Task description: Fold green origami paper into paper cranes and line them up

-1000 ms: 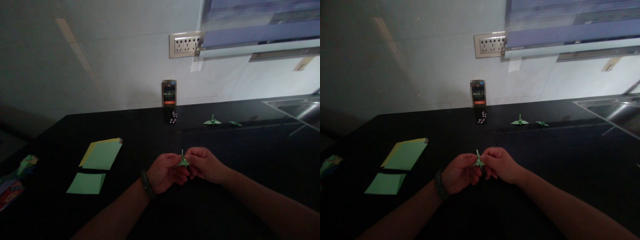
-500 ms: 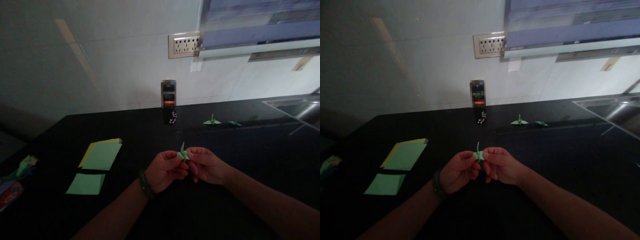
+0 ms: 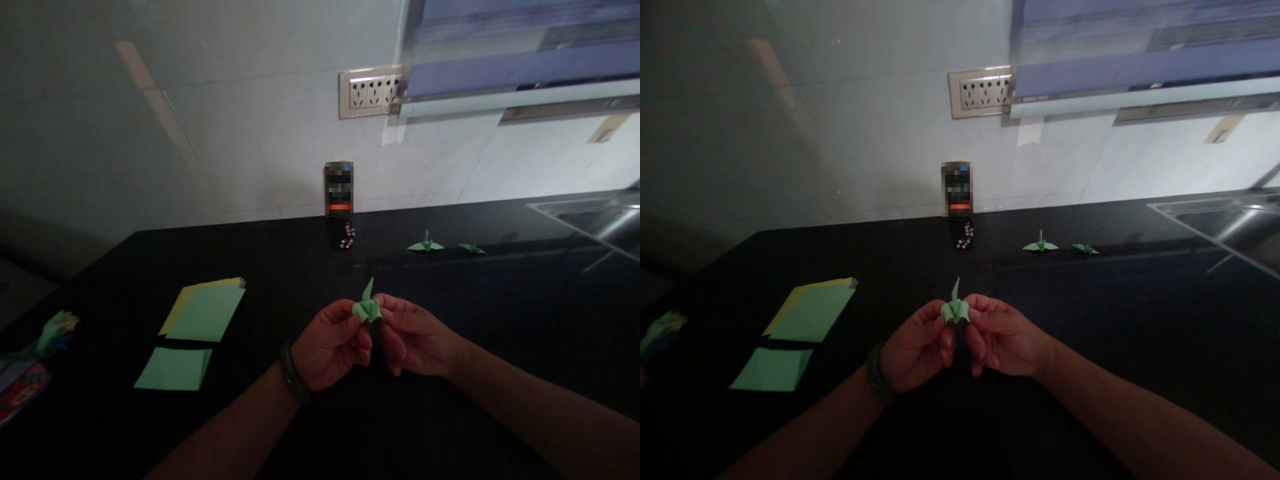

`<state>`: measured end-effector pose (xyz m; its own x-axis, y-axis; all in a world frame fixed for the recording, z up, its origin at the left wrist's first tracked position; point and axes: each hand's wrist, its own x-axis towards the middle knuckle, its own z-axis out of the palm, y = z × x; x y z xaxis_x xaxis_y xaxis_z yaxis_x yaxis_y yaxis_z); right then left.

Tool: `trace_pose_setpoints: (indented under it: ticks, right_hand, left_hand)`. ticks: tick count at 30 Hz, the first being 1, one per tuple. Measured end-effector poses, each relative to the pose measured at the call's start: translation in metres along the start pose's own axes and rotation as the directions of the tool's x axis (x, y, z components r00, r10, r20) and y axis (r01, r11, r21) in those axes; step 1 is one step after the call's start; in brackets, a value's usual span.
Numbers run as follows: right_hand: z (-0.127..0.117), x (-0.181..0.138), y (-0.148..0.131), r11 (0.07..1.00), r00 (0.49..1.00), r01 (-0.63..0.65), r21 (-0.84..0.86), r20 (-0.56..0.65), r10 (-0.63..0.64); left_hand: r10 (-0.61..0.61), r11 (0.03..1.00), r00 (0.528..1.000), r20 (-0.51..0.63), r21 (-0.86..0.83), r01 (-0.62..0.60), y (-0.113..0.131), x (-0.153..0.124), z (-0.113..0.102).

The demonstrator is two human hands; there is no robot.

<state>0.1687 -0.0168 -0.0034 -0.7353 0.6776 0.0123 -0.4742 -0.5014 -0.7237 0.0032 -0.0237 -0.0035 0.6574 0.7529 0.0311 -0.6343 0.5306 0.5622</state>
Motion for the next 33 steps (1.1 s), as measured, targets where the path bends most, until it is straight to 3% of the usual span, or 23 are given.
trace_pose_setpoints:
  ticks: [17, 33]
  right_hand:
    - [-0.0006, -0.0013, -0.0026, 0.997, 0.997, 0.018, -0.071, -0.075, -0.023]
    - [-0.002, -0.0015, -0.0056, 0.999, 0.995, 0.038, -0.002, -0.088, -0.038]
  left_hand:
    - [0.023, 0.999, 1.0, -0.01, 0.024, -0.023, 0.0003, -0.0002, -0.0002]
    - [0.017, 0.998, 1.0, -0.015, 0.066, -0.016, 0.0006, -0.0001, -0.0011]
